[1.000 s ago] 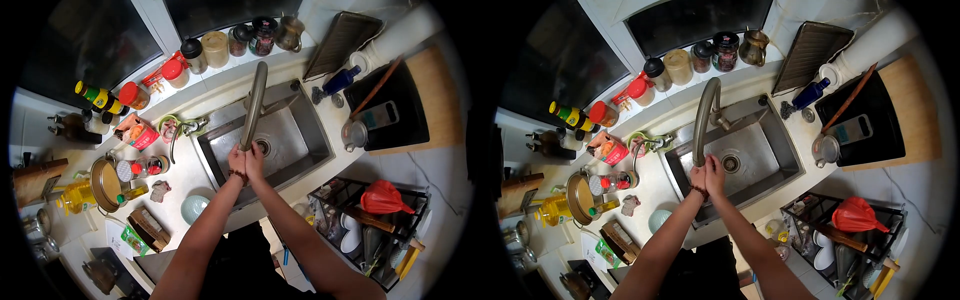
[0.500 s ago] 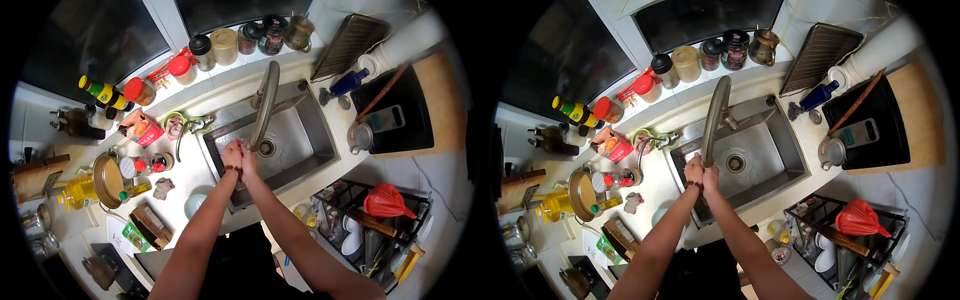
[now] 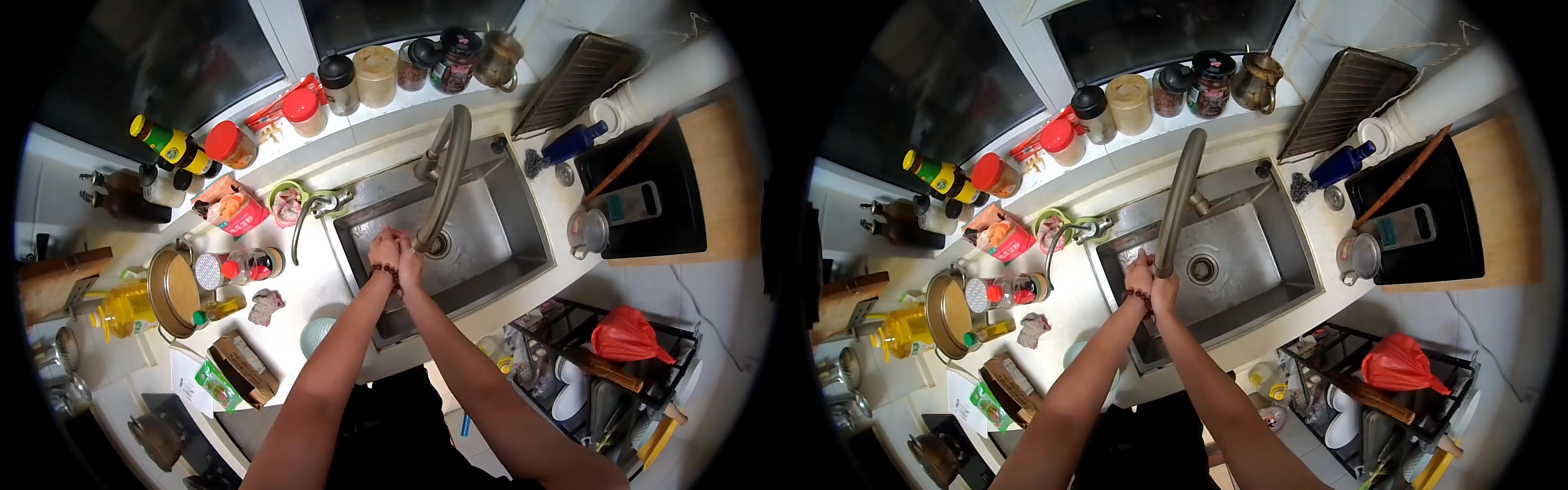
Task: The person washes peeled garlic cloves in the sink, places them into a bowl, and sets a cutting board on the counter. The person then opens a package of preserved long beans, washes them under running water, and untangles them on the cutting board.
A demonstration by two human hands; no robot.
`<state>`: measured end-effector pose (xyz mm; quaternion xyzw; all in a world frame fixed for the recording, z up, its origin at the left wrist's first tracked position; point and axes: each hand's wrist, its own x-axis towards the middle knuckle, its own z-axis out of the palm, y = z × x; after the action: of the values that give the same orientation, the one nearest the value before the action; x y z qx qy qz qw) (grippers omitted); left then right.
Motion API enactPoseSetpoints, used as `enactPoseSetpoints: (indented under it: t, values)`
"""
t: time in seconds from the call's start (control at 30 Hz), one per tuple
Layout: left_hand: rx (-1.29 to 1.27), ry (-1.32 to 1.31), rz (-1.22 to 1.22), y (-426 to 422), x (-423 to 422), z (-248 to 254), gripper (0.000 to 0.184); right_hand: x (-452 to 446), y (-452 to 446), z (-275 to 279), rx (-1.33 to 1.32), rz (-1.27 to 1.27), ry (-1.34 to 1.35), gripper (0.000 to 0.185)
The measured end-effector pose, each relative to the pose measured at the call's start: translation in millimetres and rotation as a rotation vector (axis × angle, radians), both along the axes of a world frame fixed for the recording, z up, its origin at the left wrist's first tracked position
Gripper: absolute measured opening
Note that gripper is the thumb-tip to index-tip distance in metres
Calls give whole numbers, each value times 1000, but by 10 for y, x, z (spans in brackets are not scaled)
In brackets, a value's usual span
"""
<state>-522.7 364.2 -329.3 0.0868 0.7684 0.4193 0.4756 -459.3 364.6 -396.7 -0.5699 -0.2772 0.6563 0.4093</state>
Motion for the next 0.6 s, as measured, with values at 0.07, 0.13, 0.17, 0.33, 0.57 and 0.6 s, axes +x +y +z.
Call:
enactPoseSetpoints:
  t: [0.07, 0.13, 0.17, 0.33, 0.57, 0.6]
  values:
    - [27, 275, -287, -74, 66, -360, 39, 110, 41, -481, 255, 14, -66, 28]
    - [217, -143, -5, -88, 179, -223, 37, 140, 134, -57, 228, 43, -52, 27]
    - [256, -454, 268, -54, 234, -51, 36, 145, 157, 152, 203, 70, -43, 27]
    - [127, 37, -72, -100, 98, -142, 37, 71, 67, 310, 328, 180, -276, 23]
    - [72, -329, 21, 59, 129, -414, 41, 221, 108, 579, 377, 266, -340, 22]
    - [74, -329, 24, 58, 147, -406, 41, 248, 139, 516, 379, 269, -340, 22]
